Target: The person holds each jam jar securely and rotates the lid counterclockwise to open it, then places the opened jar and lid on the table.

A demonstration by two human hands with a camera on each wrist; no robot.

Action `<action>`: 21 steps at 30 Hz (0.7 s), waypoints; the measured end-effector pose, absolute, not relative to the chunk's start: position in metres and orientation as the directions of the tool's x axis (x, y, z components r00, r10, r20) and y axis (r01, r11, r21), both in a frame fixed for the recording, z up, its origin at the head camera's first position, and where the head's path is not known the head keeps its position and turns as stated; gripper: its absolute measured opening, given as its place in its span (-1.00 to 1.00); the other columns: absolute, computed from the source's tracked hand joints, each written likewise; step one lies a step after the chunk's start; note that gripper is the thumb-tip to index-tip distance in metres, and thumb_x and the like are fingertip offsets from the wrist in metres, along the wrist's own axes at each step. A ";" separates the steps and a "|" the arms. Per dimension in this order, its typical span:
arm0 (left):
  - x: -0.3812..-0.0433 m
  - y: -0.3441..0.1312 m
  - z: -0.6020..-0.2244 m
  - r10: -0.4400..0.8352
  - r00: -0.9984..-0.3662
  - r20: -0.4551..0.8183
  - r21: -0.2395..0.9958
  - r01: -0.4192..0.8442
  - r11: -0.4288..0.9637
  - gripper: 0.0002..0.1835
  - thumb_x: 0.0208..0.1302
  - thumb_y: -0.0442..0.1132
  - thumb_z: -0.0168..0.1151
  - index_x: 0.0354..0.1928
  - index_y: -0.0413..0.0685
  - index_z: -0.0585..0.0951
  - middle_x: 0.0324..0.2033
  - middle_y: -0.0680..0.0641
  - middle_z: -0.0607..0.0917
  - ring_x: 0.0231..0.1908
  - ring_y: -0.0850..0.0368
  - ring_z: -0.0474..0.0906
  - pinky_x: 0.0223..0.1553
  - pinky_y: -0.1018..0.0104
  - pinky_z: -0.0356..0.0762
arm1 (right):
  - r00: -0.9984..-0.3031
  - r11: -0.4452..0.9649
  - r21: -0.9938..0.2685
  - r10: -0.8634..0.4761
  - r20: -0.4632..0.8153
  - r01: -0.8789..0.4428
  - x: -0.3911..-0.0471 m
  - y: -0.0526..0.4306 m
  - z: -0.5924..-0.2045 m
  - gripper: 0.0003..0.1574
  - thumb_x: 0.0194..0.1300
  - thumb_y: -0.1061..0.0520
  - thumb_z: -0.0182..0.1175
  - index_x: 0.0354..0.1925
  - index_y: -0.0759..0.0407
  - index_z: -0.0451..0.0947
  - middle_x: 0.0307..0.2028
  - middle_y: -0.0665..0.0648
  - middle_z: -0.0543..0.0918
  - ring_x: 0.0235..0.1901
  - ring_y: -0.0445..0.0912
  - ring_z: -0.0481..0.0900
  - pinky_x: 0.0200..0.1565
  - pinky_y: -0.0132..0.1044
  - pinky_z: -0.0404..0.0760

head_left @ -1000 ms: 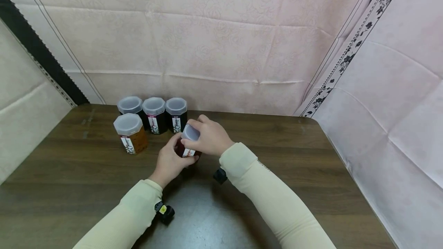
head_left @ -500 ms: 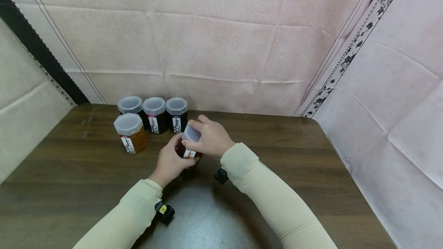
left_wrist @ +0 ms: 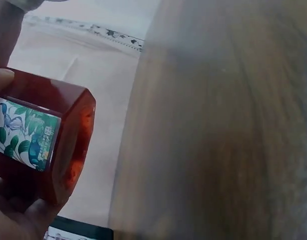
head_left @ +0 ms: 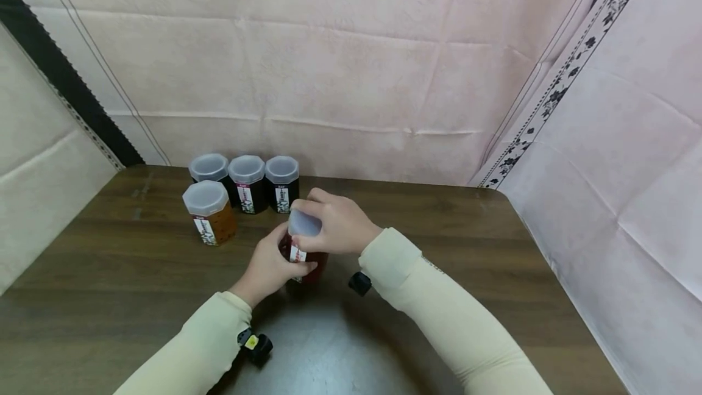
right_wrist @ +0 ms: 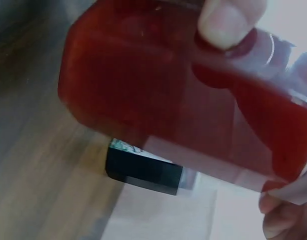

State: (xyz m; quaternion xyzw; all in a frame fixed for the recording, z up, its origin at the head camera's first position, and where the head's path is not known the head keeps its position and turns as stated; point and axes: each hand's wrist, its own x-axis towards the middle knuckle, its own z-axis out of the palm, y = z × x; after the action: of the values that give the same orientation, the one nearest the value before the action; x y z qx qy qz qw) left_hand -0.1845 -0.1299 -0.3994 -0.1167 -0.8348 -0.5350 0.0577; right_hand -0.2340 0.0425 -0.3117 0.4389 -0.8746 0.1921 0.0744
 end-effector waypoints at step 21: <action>-0.183 -0.127 -0.390 0.151 -0.965 0.215 0.876 0.259 0.407 -0.18 0.02 -0.18 0.47 0.33 -0.10 0.30 0.12 -0.19 0.54 0.03 -0.09 0.51 0.09 -0.08 0.50 | -0.615 0.563 -0.256 -0.756 0.223 -0.786 -0.230 0.057 -0.294 -0.27 0.12 -0.29 0.26 0.25 -0.17 0.46 -0.01 -0.03 0.50 -0.22 -0.21 0.49 -0.29 -0.42 0.55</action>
State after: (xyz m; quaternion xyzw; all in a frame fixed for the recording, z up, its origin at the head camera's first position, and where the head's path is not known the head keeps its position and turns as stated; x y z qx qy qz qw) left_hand -0.1828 -0.1272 -0.3899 -0.1225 -0.8372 -0.5306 0.0506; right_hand -0.2298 0.0573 -0.2942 0.4366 -0.8830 0.1669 0.0440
